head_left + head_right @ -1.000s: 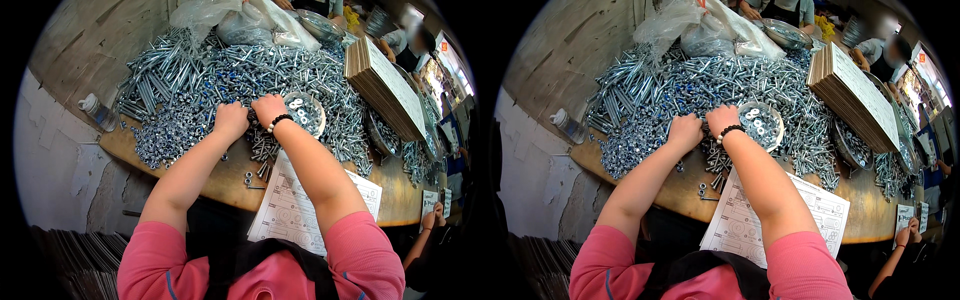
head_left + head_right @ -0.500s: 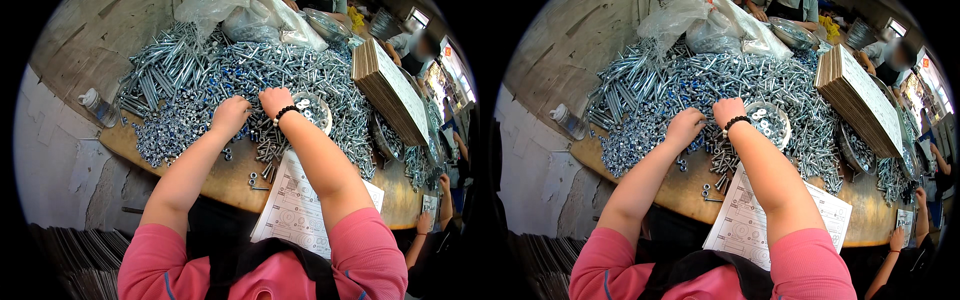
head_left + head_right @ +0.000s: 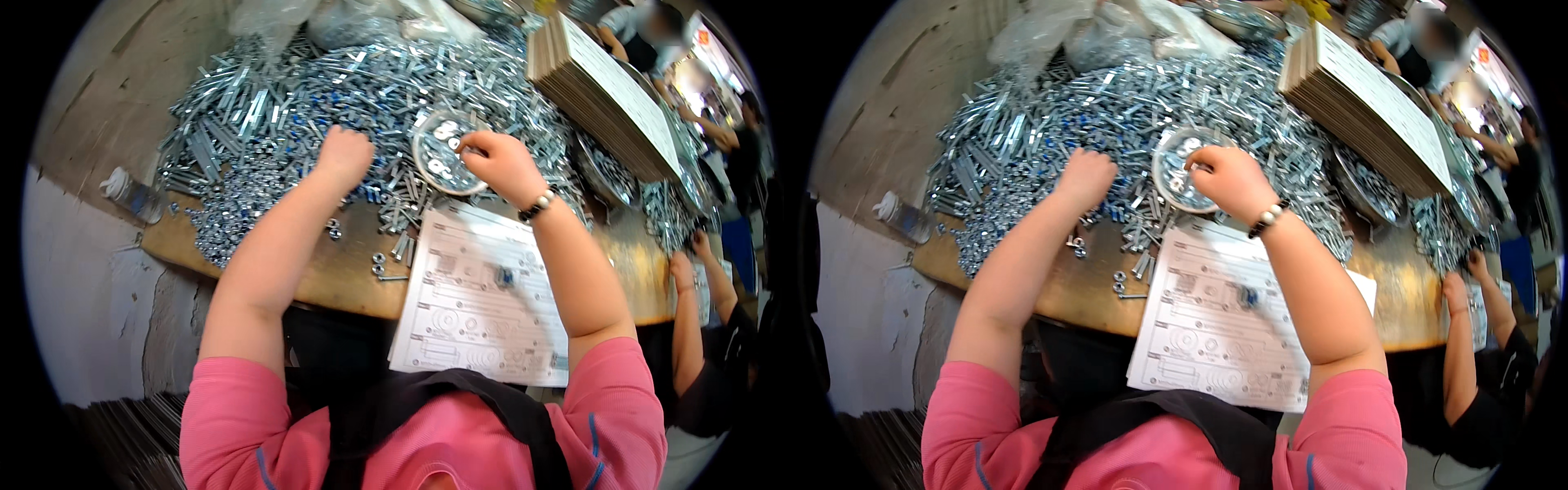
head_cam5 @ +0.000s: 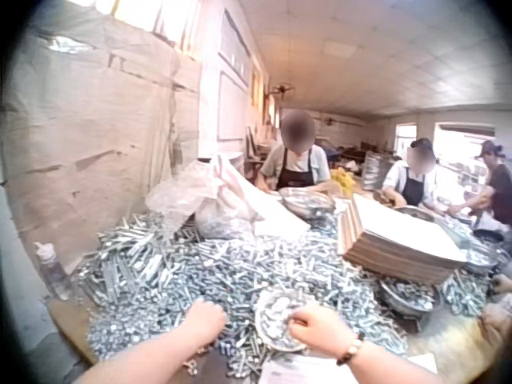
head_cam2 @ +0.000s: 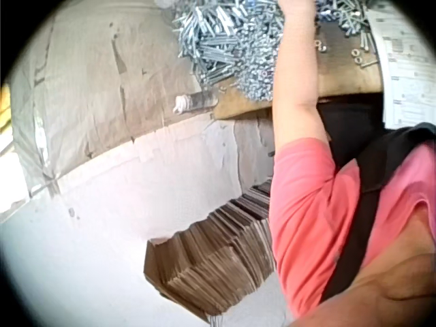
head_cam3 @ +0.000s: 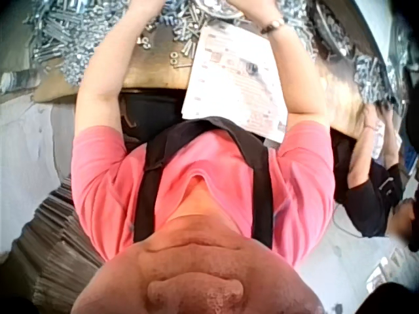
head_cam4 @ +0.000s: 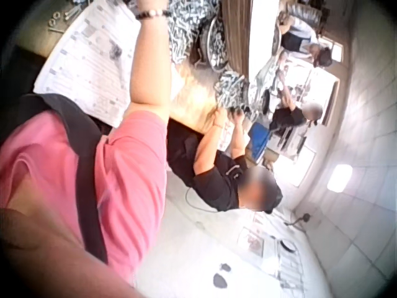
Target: The person sorts metal fasteners from a large pile on a table and places them onto a printed instruction sheet. They pick up bolts, nuts, and washers one at a time, align them with diagrams on the sheet, and occasionally adjust the sheet's position. The task continues throughout the clip with repeated pick-and-place actions.
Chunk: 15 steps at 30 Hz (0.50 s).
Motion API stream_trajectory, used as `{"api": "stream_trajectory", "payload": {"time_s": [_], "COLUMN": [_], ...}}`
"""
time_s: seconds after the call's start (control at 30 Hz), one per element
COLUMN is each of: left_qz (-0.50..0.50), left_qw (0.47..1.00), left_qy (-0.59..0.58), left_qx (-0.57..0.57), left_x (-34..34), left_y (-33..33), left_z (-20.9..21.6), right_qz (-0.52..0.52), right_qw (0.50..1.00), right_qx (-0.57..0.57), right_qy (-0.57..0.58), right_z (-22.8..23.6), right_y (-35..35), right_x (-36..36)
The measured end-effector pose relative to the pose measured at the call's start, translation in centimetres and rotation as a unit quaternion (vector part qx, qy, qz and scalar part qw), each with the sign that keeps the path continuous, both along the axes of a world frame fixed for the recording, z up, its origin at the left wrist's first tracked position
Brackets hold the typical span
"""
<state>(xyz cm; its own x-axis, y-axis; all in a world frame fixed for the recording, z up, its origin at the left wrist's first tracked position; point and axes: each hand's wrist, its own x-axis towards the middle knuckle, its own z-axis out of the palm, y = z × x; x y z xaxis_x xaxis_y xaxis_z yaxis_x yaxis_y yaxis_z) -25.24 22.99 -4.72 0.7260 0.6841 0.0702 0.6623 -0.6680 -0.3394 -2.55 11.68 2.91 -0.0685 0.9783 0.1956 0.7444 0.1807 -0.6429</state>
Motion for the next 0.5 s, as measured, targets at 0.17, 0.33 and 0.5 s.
{"api": "stream_trajectory", "payload": {"time_s": [0.17,0.33,0.5], "left_qz": [0.006,0.090,0.158], "left_qw": [0.993,0.895,0.430], "left_qy": [-0.118,-0.378,-0.619], "left_qx": [0.009,-0.219,-0.639], "left_x": [-0.3,3.5,9.1], "left_y": [-1.2,-4.9,-10.4], "left_z": [0.5,1.5,3.7], "right_qz": [-0.121,-0.177,-0.202], "right_qw": [0.987,0.960,0.959], "right_qx": [-0.108,-0.161,-0.180], "right_qy": [0.004,0.145,0.086], "right_z": [-1.6,-4.9,-5.7], "right_y": [-10.8,-17.8,-20.7], "right_x": [8.2,11.8,11.8]}}
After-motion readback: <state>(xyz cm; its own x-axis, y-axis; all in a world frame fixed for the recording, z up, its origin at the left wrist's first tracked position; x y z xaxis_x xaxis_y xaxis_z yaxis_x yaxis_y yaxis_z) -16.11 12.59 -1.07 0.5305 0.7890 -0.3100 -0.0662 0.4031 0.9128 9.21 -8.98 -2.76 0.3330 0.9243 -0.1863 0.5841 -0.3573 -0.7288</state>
